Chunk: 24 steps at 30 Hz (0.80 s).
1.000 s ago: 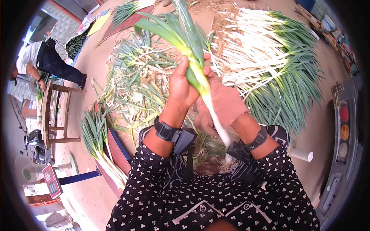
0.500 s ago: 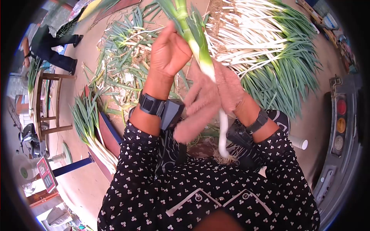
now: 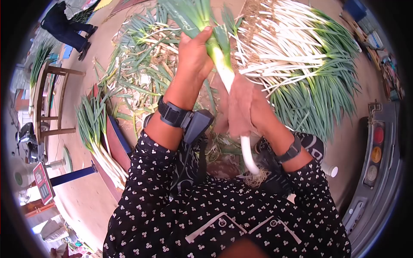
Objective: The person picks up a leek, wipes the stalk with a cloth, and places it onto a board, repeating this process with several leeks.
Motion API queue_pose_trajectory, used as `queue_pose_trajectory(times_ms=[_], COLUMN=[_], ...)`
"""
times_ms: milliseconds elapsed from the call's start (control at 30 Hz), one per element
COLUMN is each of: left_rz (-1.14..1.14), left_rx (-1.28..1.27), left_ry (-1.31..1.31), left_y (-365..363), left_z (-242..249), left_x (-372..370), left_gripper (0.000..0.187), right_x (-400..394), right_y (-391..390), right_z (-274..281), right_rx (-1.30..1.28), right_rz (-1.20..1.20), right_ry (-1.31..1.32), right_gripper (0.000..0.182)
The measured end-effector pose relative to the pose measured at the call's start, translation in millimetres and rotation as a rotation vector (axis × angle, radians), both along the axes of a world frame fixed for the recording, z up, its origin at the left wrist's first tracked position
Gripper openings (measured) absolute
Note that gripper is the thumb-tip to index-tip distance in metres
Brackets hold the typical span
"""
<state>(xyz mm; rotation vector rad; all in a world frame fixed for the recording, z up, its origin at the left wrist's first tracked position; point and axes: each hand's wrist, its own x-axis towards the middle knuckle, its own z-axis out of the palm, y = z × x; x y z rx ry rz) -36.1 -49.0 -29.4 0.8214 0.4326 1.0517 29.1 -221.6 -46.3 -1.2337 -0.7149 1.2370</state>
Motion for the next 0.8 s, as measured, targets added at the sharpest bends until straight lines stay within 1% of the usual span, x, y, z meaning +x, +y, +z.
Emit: queue_pose_trajectory(times_ms=[67, 167, 267, 367, 400, 467, 500, 533, 567, 600, 633, 700, 733, 767, 800], left_rz=[-0.061, -0.026, -0.025, -0.079, -0.101, -0.071, -0.049, -0.067, -0.082, -0.068, -0.049, 0.018, -0.051, -0.095, -0.206], left_rx=[0.038, 0.007, -0.013, -0.126, -0.168, -0.186, -0.191, -0.247, -0.256, -0.253, -0.188, 0.088, 0.149, 0.228, 0.361], left_ry=[-0.021, 0.033, 0.035, -0.023, -0.055, -0.062, -0.067, -0.1, -0.072, -0.002, 0.117, 0.446, 0.363, 0.534, 0.685], left_y=[-19, -37, -32, -19, -13, -6, -1, 8, 7, 13, 11, -11, -16, -21, -32], left_z=[3, 12, 11, 8, 7, 4, 2, -3, 9, 8, 11, 32, 28, 23, 20], left_x=[9, 13, 11, 3, 1, -1, -1, -2, -6, -8, -11, -23, -29, -42, -58], left_gripper=[0.026, 0.027, 0.024, 0.021, 0.021, 0.021, 0.022, 0.022, 0.023, 0.024, 0.027, 0.04, 0.043, 0.046, 0.049], right_x=[4, 4, 2, 3, 5, 5, 7, 10, 11, 6, 1, 9, 21, 32, 33], right_y=[11, 19, 19, 22, 21, 12, 8, 4, 4, 4, 4, 15, 32, 46, 59], right_z=[4, 15, 25, 11, 11, 20, 13, -3, -10, -3, 3, -3, -10, -22, -23], right_rx=[0.013, -0.011, -0.049, 0.036, 0.022, -0.004, -0.045, -0.083, -0.11, -0.086, -0.059, 0.047, 0.161, 0.257, 0.343], right_rz=[-0.029, -0.039, -0.046, -0.06, -0.02, 0.066, 0.059, 0.064, 0.089, 0.06, 0.039, 0.037, 0.041, 0.04, 0.039], right_ry=[0.131, 0.264, 0.13, 0.462, 0.357, 0.146, 0.138, 0.128, 0.116, 0.14, 0.172, 0.252, 0.315, 0.38, 0.45], right_gripper=[0.014, 0.015, 0.017, 0.017, 0.017, 0.017, 0.018, 0.019, 0.02, 0.024, 0.028, 0.022, 0.02, 0.018, 0.016])
